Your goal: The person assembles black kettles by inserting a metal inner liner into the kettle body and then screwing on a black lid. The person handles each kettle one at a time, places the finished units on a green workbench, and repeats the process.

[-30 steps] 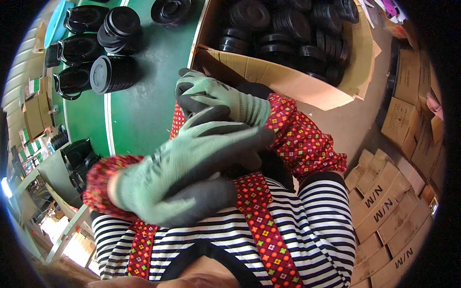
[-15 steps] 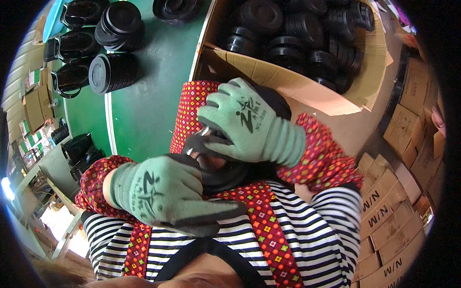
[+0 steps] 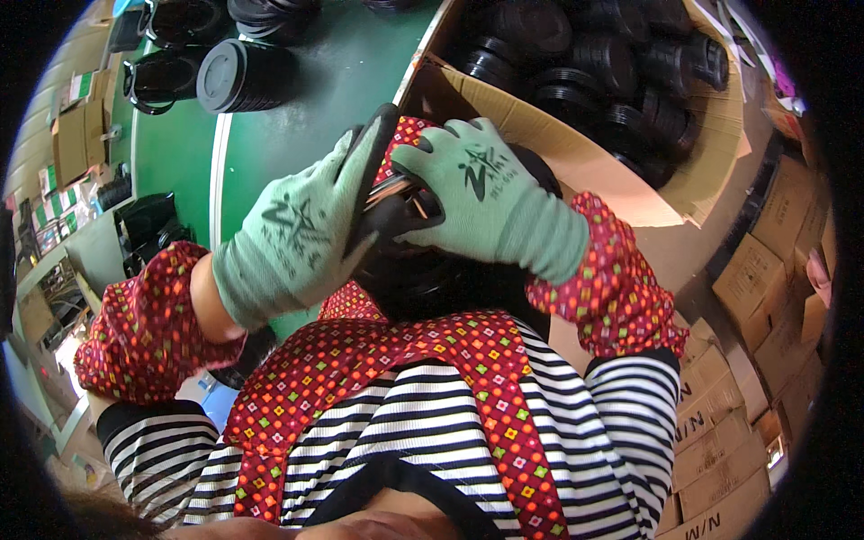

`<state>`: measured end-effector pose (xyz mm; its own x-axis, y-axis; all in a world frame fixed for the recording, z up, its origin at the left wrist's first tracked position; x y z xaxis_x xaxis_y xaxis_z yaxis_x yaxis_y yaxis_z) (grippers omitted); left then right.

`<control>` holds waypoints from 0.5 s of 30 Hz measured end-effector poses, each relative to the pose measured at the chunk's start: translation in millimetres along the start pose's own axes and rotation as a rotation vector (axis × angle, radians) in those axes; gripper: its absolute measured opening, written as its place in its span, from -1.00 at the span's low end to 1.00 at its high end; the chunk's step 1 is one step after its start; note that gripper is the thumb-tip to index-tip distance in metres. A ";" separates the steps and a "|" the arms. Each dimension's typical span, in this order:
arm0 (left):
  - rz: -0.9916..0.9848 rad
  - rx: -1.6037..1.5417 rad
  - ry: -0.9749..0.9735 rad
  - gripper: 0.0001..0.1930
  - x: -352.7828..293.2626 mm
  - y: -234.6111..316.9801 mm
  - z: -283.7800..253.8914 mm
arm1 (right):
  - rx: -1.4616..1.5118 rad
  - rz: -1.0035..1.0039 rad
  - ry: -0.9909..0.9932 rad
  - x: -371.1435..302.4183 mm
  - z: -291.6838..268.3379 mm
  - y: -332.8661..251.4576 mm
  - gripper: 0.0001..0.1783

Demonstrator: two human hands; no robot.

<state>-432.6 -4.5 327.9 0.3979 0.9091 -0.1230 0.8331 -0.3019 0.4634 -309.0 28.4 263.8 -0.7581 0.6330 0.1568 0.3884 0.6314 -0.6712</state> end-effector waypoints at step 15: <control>0.529 -0.480 -0.311 -0.41 60.9 -58.1 78.9 | -0.497 0.200 -0.109 -17.6 -49.1 -55.3 -0.50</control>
<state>-426.5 45.7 224.2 0.8446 0.5352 0.0128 0.2729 -0.4510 0.8498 -291.5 4.4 333.7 -0.6835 0.7292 -0.0324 0.7115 0.6557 -0.2525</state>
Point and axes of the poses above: each hand's wrist, its own x-axis towards the middle knuckle, its own z-axis out of the palm, y = z × x, the point moved 7 cm from there along x, towards the middle knuckle, and after that the axes turned 9 degrees about y, right-handed, at the moved point
